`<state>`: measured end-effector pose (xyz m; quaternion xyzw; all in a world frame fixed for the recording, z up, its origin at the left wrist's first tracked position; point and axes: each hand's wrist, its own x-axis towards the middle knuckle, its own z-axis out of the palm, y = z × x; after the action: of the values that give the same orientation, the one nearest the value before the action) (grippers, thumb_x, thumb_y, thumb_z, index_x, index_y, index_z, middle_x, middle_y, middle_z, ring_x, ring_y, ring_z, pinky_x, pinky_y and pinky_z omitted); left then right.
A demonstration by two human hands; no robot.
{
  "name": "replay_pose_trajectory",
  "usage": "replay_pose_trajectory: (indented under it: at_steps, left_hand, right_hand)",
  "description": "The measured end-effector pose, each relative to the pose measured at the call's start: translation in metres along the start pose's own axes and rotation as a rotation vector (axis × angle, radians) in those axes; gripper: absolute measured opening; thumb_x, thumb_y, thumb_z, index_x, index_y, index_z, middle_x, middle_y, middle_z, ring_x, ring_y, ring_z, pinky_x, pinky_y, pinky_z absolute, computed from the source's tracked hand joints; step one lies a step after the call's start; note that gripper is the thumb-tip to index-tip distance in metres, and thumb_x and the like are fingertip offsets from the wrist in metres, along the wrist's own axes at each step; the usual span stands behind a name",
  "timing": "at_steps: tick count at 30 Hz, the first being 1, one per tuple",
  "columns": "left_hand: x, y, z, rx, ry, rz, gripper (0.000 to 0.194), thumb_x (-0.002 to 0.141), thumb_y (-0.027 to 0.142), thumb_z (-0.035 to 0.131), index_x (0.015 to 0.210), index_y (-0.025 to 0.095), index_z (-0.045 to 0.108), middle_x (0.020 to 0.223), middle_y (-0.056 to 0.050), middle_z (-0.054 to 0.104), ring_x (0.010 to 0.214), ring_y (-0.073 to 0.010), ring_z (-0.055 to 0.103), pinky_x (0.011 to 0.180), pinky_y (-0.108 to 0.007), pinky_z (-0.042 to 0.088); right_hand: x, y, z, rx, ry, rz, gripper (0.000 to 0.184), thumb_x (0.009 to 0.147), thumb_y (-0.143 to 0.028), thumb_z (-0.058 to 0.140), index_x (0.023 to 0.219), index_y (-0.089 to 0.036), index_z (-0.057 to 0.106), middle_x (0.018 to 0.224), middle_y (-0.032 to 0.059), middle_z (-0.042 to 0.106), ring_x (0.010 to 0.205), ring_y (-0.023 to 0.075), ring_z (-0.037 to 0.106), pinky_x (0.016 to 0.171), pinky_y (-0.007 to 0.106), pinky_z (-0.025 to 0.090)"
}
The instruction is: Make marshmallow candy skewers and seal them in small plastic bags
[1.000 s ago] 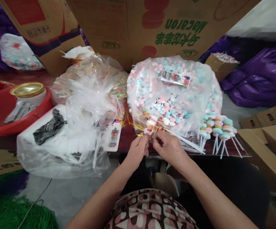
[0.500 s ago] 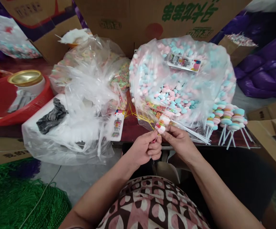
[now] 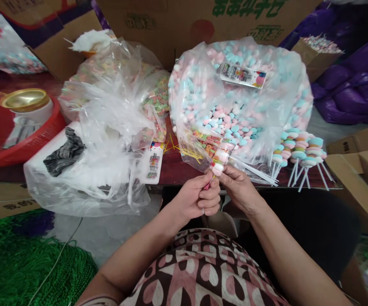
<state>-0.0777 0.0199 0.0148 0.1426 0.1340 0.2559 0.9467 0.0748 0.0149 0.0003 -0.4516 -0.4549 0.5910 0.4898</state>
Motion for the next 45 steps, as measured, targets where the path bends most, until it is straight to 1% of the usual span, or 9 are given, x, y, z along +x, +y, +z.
replay_pose_trajectory:
  at_steps: [3,7,11,15,25,31,36,41,45]
  left_hand:
    - [-0.001,-0.001,0.001,-0.007,-0.002,-0.041,0.037,0.091,0.042,0.053,0.064,0.018,0.049,0.045,0.010,0.017,0.031,-0.0066,0.014,0.032,-0.020,0.028]
    - [0.003,-0.005,0.000,0.027,0.022,-0.031,0.036,0.087,0.046,0.060,0.066,0.018,0.050,0.044,0.010,0.021,0.030,-0.0060,0.018,0.033,-0.020,0.029]
    - [0.013,-0.009,0.004,0.106,0.242,0.144,0.042,0.086,0.053,0.060,0.068,0.018,0.049,0.042,0.011,0.025,0.031,-0.0047,0.023,0.035,-0.018,0.030]
    - [0.019,-0.010,0.009,0.163,0.379,0.290,0.048,0.080,0.061,0.063,0.068,0.018,0.046,0.042,0.012,0.028,0.033,-0.0034,0.025,0.036,-0.017,0.031]
    - [0.019,-0.020,0.001,0.409,0.397,0.378,0.046,0.080,0.063,0.062,0.072,0.019,0.049,0.044,0.011,0.035,0.034,-0.0053,0.034,0.041,-0.021,0.042]
    - [0.020,-0.020,-0.005,0.568,0.390,0.495,0.034,0.086,0.051,0.061,0.080,0.018,0.058,0.060,0.005,0.053,0.056,-0.0078,0.052,0.062,-0.021,0.046]
    - [0.013,0.008,0.020,0.469,0.265,0.583,0.038,0.079,0.045,0.071,0.109,0.023,0.067,0.098,-0.003,0.069,0.096,-0.0171,0.063,0.085,-0.028,0.047]
    - [-0.006,0.017,0.039,0.567,0.211,0.524,0.053,0.078,0.068,0.059,0.075,0.017,0.074,0.073,-0.009,0.069,0.085,-0.0254,0.065,0.070,-0.033,0.048]
    - [-0.001,0.005,0.026,0.671,0.227,0.328,0.058,0.081,0.070,0.054,0.071,0.014,0.071,0.062,-0.008,0.065,0.067,-0.0188,0.062,0.066,-0.030,0.046]
  right_hand:
    - [-0.003,-0.003,-0.002,-0.074,-0.094,0.020,0.029,0.082,-0.051,0.069,0.092,-0.024,0.075,0.097,0.0025,0.074,0.093,0.0194,0.066,0.096,0.038,0.048]
    - [-0.004,0.001,-0.001,-0.150,0.081,-0.050,0.032,0.079,-0.053,0.070,0.074,-0.021,0.070,0.078,0.0022,0.071,0.076,0.0188,0.065,0.083,0.038,0.053]
    - [-0.004,0.001,0.005,-0.442,0.265,-0.294,0.024,0.086,-0.040,0.065,0.072,-0.021,0.067,0.077,0.0026,0.069,0.075,0.0181,0.064,0.080,0.036,0.052]
    - [-0.003,-0.004,0.007,-0.649,0.308,-0.525,0.015,0.089,-0.028,0.060,0.078,-0.022,0.069,0.083,0.0042,0.071,0.082,0.0190,0.065,0.082,0.036,0.051]
    - [-0.014,-0.015,0.010,-0.583,0.241,-0.298,0.020,0.090,-0.032,0.057,0.076,-0.020,0.066,0.070,0.0020,0.065,0.067,0.0162,0.062,0.064,0.030,0.051]
    - [-0.020,-0.018,0.010,-0.943,0.389,-0.487,0.019,0.087,-0.023,0.054,0.070,-0.021,0.061,0.062,-0.0004,0.061,0.057,0.0123,0.056,0.058,0.025,0.045]
    - [-0.018,-0.014,0.000,-1.068,0.263,-0.569,0.016,0.087,-0.019,0.052,0.073,-0.021,0.060,0.065,0.0000,0.062,0.058,0.0124,0.056,0.057,0.025,0.042]
    - [-0.009,-0.028,-0.011,-1.021,0.399,-0.542,0.015,0.089,-0.025,0.053,0.078,-0.021,0.062,0.069,0.0017,0.066,0.061,0.0151,0.060,0.060,0.027,0.044]
    - [-0.014,-0.056,-0.003,-1.026,0.460,-0.627,0.014,0.092,-0.025,0.053,0.082,-0.022,0.063,0.075,0.0020,0.068,0.066,0.0157,0.062,0.063,0.028,0.046]
